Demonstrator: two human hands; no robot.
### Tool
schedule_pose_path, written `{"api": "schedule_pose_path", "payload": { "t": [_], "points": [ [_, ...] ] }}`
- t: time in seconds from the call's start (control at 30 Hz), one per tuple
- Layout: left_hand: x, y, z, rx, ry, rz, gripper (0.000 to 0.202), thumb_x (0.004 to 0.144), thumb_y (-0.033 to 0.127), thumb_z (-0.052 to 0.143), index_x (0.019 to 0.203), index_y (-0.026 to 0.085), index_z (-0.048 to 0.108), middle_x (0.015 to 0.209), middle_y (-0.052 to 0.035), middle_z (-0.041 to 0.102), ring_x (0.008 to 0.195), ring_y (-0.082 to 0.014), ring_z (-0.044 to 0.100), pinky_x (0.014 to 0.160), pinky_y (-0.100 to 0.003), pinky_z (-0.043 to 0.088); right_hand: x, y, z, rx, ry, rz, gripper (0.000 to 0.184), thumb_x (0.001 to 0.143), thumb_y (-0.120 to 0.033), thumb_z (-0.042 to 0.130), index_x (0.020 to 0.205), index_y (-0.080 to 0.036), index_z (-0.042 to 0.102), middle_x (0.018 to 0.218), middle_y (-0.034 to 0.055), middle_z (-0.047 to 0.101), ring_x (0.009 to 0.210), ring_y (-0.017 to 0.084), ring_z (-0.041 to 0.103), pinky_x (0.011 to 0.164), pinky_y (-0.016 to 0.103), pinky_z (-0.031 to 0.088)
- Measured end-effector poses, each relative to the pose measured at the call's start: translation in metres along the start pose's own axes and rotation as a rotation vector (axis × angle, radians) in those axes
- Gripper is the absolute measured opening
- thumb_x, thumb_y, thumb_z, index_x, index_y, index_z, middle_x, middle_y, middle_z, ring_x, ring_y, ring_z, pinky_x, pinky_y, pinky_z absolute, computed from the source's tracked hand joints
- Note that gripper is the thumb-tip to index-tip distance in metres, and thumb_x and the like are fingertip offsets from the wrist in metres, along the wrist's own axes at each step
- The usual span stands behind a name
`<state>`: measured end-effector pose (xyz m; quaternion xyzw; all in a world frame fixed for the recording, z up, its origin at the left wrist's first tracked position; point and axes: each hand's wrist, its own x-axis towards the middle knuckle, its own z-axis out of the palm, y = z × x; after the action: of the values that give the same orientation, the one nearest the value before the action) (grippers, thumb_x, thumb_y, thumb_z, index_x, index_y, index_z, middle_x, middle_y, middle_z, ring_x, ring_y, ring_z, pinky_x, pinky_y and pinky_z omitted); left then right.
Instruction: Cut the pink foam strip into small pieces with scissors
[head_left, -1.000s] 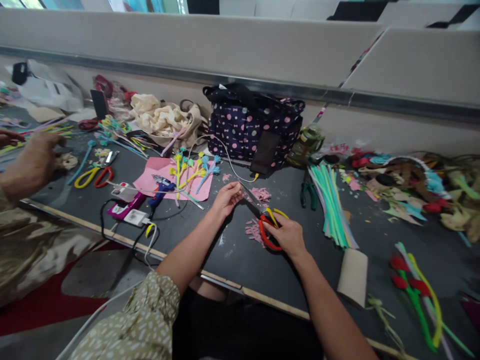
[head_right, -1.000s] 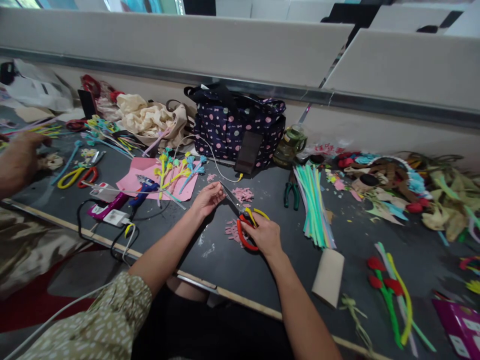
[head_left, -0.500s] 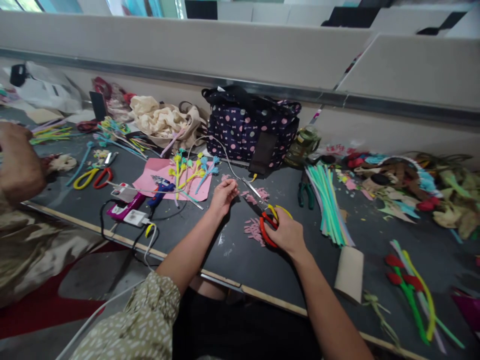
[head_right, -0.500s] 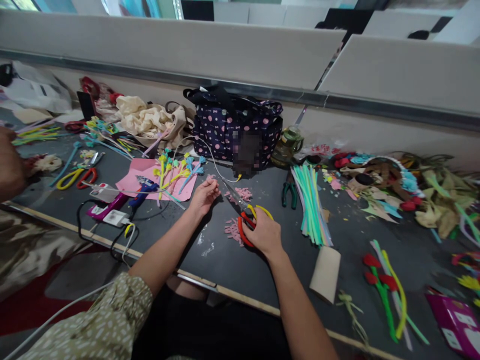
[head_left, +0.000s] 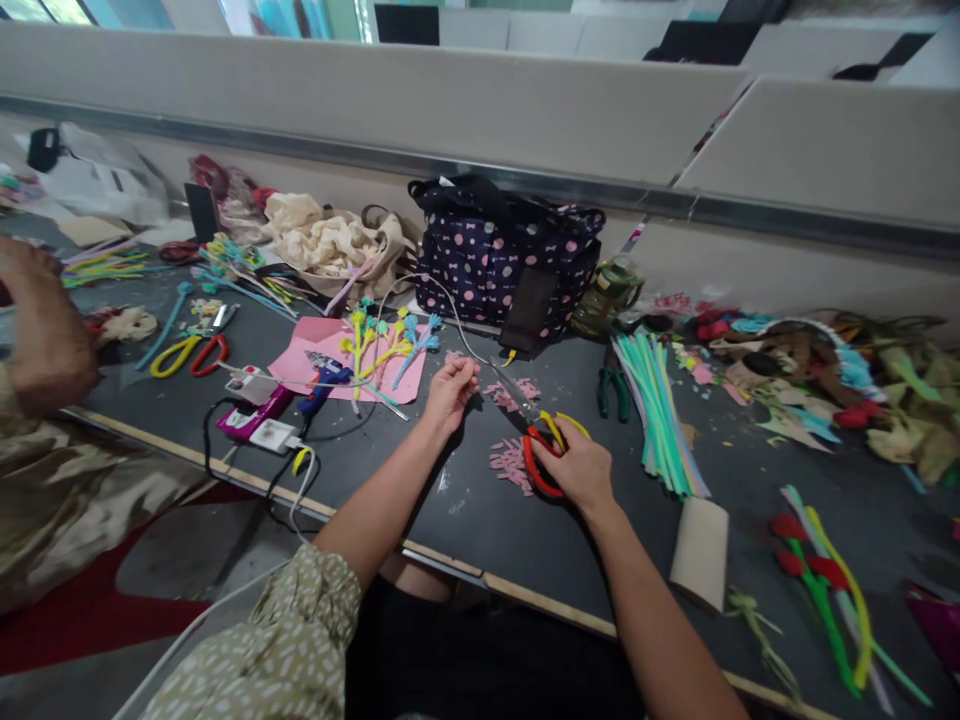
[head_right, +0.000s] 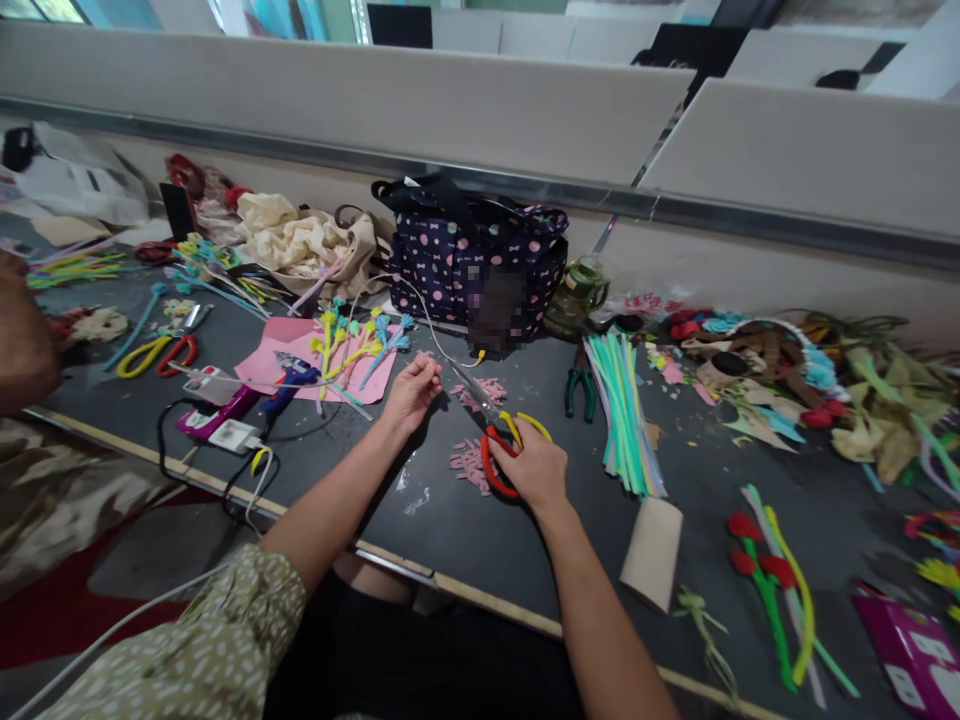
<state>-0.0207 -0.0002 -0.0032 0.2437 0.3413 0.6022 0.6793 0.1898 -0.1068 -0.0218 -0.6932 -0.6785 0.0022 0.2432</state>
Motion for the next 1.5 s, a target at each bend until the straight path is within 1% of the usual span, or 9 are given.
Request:
{"api": "schedule_pose_path", "payload": {
  "t": [0.17, 0.4, 0.63, 0.87, 1.0, 1.1, 1.2, 1.37, 1.5],
  "points": [
    [-0.0007, -0.0009, 0.0004, -0.043, -0.018, -0.035, 0.037, 0.061, 0.024, 0.085, 0.089, 0.015, 0.063, 0.075, 0.0015, 0.066, 0.054, -0.0041, 0.056, 0.055, -0.016, 0.050, -0.0008, -0.0015, 0.0010, 0.031, 0.021, -0.039, 0.049, 0.082, -0.057, 0.055, 0.111, -0.020, 0.068, 0.103, 0.0094, 0.073, 0.088, 0.025, 0.069, 0.072, 0.034, 0.053],
    [-0.0004, -0.0003, 0.0007, -0.031, -0.007, -0.065, 0.030, 0.065, 0.022, 0.083, 0.086, 0.015, 0.062, 0.074, 0.0016, 0.066, 0.054, -0.0038, 0.057, 0.055, -0.015, 0.049, -0.0009, 0.0002, 0.0012, 0.054, 0.026, -0.067, 0.047, 0.082, -0.056, 0.056, 0.109, -0.021, 0.070, 0.101, 0.0086, 0.074, 0.086, 0.024, 0.070, 0.070, 0.033, 0.054],
    [0.0003, -0.0014, 0.0000, -0.047, -0.026, -0.091, 0.028, 0.066, 0.021, 0.082, 0.084, 0.014, 0.063, 0.068, 0.0033, 0.062, 0.053, -0.0039, 0.056, 0.053, -0.015, 0.049, -0.0019, -0.0015, 0.0009, 0.092, 0.056, -0.113, 0.046, 0.083, -0.056, 0.055, 0.108, -0.021, 0.070, 0.103, 0.0086, 0.074, 0.088, 0.023, 0.070, 0.073, 0.032, 0.054],
    [-0.0020, -0.0013, 0.0029, -0.035, -0.043, -0.113, 0.026, 0.067, 0.019, 0.081, 0.085, 0.013, 0.064, 0.068, 0.0023, 0.062, 0.053, -0.0048, 0.057, 0.053, -0.015, 0.050, -0.0018, -0.0003, 0.0021, 0.085, 0.074, -0.113, 0.045, 0.083, -0.055, 0.055, 0.108, -0.021, 0.071, 0.100, 0.0084, 0.074, 0.085, 0.023, 0.070, 0.071, 0.032, 0.054],
    [-0.0038, 0.0015, 0.0046, -0.016, -0.018, -0.131, 0.023, 0.068, 0.020, 0.081, 0.083, 0.013, 0.065, 0.069, 0.0013, 0.063, 0.054, -0.0057, 0.058, 0.054, -0.017, 0.051, -0.0018, 0.0003, 0.0017, 0.081, 0.078, -0.111, 0.046, 0.082, -0.055, 0.056, 0.109, -0.021, 0.070, 0.099, 0.0081, 0.074, 0.085, 0.023, 0.070, 0.070, 0.032, 0.053],
    [-0.0043, 0.0027, 0.0050, -0.005, 0.006, -0.146, 0.022, 0.068, 0.018, 0.081, 0.082, 0.013, 0.065, 0.066, 0.0013, 0.062, 0.054, -0.0062, 0.058, 0.054, -0.018, 0.052, -0.0018, -0.0002, 0.0001, 0.079, 0.056, -0.103, 0.045, 0.082, -0.055, 0.056, 0.107, -0.021, 0.070, 0.093, 0.0070, 0.074, 0.079, 0.021, 0.069, 0.068, 0.030, 0.052],
    [-0.0047, 0.0032, 0.0054, -0.001, 0.001, -0.158, 0.023, 0.067, 0.015, 0.081, 0.083, 0.013, 0.065, 0.063, 0.0017, 0.061, 0.052, -0.0064, 0.058, 0.053, -0.017, 0.051, -0.0013, -0.0013, -0.0021, 0.081, 0.036, -0.096, 0.044, 0.083, -0.056, 0.055, 0.105, -0.021, 0.071, 0.089, 0.0059, 0.074, 0.075, 0.020, 0.068, 0.065, 0.029, 0.050],
    [-0.0047, 0.0030, 0.0058, -0.011, -0.012, -0.179, 0.023, 0.067, 0.011, 0.080, 0.083, 0.012, 0.064, 0.062, 0.0018, 0.061, 0.051, -0.0063, 0.057, 0.053, -0.018, 0.051, -0.0012, -0.0021, -0.0032, 0.080, 0.031, -0.102, 0.045, 0.083, -0.056, 0.055, 0.106, -0.021, 0.071, 0.089, 0.0061, 0.074, 0.077, 0.020, 0.068, 0.066, 0.029, 0.050],
    [-0.0027, 0.0013, 0.0037, -0.042, -0.017, -0.190, 0.021, 0.068, 0.009, 0.078, 0.083, 0.012, 0.063, 0.062, 0.0023, 0.060, 0.052, -0.0062, 0.057, 0.057, -0.019, 0.053, -0.0021, -0.0017, -0.0013, 0.079, 0.037, -0.102, 0.045, 0.082, -0.056, 0.056, 0.107, -0.022, 0.071, 0.090, 0.0063, 0.074, 0.077, 0.020, 0.069, 0.067, 0.029, 0.051]
  ]
}}
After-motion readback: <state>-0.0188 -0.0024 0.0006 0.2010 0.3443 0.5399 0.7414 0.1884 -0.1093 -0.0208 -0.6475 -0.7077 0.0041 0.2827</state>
